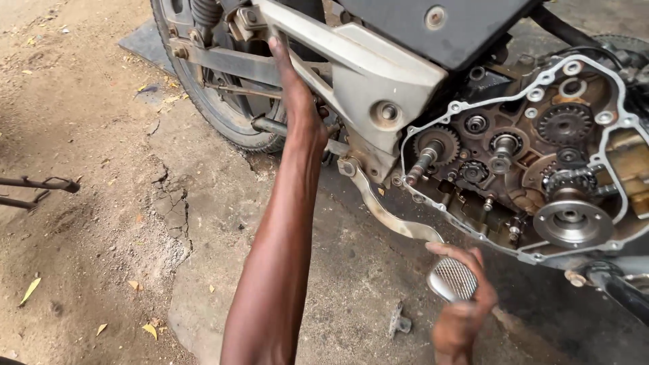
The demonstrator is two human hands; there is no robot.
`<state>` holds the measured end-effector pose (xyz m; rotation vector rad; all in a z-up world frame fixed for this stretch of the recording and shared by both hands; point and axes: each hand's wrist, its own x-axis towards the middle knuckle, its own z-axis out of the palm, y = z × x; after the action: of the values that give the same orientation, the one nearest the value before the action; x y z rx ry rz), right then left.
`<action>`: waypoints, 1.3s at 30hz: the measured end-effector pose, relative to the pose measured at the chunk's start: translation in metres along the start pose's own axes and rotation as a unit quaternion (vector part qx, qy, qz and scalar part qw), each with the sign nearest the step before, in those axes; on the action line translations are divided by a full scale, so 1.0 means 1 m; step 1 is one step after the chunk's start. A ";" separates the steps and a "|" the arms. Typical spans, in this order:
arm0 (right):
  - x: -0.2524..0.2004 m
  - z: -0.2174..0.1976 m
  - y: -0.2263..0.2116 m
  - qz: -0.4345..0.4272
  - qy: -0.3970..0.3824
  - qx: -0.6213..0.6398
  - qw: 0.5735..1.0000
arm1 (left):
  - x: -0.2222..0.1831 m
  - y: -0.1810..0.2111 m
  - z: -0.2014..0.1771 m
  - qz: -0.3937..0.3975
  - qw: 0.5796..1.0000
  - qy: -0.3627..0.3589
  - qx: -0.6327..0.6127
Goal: The person works on a motorcycle with its engine crankcase cover removed, unbolting a footrest bracket and gear-shift assembly from the frame. They collect loose bolts and small parts from the ground, open a packet of new fasteners, and fit parts onto the engine case by hand.
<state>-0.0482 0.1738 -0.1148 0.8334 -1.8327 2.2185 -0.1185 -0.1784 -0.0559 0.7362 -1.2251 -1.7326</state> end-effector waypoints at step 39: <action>-0.268 -0.027 0.158 0.276 -0.146 -0.272 0.910 | -0.093 -0.142 -0.244 -0.182 0.968 0.168 -0.041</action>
<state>0.0972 0.2224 -0.3870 0.6010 -2.9388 1.6929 0.0830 -0.1796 -0.2736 1.2072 -0.8165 -1.8392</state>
